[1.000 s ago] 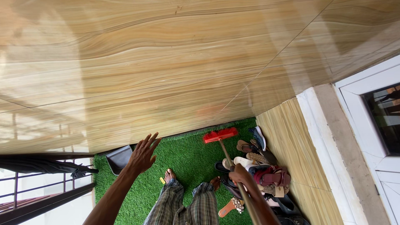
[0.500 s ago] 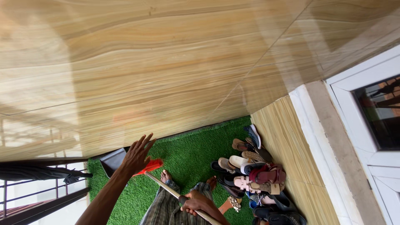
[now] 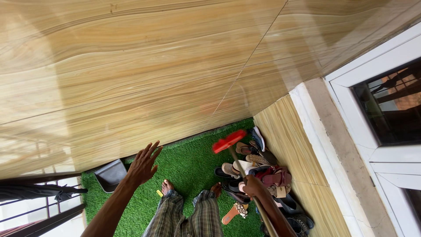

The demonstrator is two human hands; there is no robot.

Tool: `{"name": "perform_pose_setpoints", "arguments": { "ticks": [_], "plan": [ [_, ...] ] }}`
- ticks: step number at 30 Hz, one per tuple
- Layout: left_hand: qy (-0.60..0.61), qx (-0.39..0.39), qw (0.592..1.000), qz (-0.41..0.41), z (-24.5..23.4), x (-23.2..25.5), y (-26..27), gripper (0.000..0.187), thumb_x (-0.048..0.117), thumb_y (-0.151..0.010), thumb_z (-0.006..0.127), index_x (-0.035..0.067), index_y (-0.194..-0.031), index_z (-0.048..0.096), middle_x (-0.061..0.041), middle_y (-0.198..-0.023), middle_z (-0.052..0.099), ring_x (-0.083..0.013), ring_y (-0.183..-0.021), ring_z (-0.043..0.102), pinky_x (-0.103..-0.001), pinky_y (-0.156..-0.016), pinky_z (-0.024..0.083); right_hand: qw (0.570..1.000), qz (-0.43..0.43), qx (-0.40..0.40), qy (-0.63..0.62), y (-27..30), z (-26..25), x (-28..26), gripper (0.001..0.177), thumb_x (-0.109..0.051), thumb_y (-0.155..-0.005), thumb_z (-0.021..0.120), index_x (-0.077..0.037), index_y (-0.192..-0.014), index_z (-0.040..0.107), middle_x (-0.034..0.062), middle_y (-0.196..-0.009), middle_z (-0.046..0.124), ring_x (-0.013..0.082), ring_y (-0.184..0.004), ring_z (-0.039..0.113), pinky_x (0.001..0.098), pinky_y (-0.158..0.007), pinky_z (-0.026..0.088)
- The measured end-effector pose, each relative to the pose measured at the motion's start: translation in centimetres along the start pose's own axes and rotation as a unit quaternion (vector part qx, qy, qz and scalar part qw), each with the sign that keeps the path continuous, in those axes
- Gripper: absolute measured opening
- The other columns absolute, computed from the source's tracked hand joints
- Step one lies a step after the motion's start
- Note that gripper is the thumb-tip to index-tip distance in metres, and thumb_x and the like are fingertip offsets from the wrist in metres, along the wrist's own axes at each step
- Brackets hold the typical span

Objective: The person organizes shoes on a small patch of artificial grass by hand and then sweeps the area with a broom.

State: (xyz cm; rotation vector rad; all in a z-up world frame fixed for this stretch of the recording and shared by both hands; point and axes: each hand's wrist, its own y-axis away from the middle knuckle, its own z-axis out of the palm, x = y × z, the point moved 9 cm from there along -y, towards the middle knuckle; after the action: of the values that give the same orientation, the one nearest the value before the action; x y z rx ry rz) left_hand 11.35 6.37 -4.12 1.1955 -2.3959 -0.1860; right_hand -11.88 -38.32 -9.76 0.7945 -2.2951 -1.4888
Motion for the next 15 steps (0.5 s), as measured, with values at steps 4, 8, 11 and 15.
{"name": "perform_pose_setpoints", "arguments": {
  "ticks": [4,8,11,15],
  "plan": [
    [-0.004,0.002,1.0,0.006,0.3,0.1,-0.4,0.088,0.032,-0.088,0.068,0.02,-0.16,0.018,-0.004,-0.17,0.006,-0.0295,-0.155,0.017,-0.049,-0.126,0.022,1.0,-0.005,0.017,-0.009,-2.3,1.5,-2.3,0.063,-0.002,-0.089,0.07,-0.003,-0.147,0.047,0.0201,-0.093,0.072,0.0178,-0.053,0.065,0.0276,-0.04,0.054],
    [-0.011,-0.017,1.0,-0.005,0.1,0.1,-0.4,0.091,0.034,-0.088,0.069,0.022,-0.162,0.019,-0.004,-0.17,0.007,-0.0293,-0.155,0.017,-0.05,-0.124,0.023,0.998,-0.027,-0.044,-0.044,-0.9,10.6,-6.2,0.069,0.0,-0.089,0.071,-0.005,-0.152,0.042,0.0201,-0.092,0.071,0.0165,-0.053,0.063,0.0275,-0.041,0.053],
    [-0.024,-0.018,1.0,0.001,-0.7,0.6,-0.7,0.089,0.031,-0.087,0.07,0.021,-0.159,0.019,-0.004,-0.171,0.008,-0.0291,-0.155,0.018,-0.049,-0.124,0.027,0.986,-0.047,-0.149,-0.063,1.7,16.7,-7.0,0.074,0.001,-0.09,0.072,-0.007,-0.156,0.039,0.0201,-0.092,0.071,0.0155,-0.053,0.062,0.0275,-0.042,0.053],
    [-0.025,-0.013,0.999,0.025,-1.0,1.9,-2.2,0.089,0.031,-0.087,0.07,0.02,-0.159,0.018,-0.005,-0.17,0.008,-0.0298,-0.155,0.018,-0.049,-0.124,0.026,0.937,-0.102,-0.307,-0.134,5.8,20.7,-8.2,0.081,0.003,-0.09,0.073,-0.01,-0.161,0.035,0.0201,-0.091,0.071,0.0142,-0.052,0.06,0.0275,-0.044,0.052]
  ]
}}
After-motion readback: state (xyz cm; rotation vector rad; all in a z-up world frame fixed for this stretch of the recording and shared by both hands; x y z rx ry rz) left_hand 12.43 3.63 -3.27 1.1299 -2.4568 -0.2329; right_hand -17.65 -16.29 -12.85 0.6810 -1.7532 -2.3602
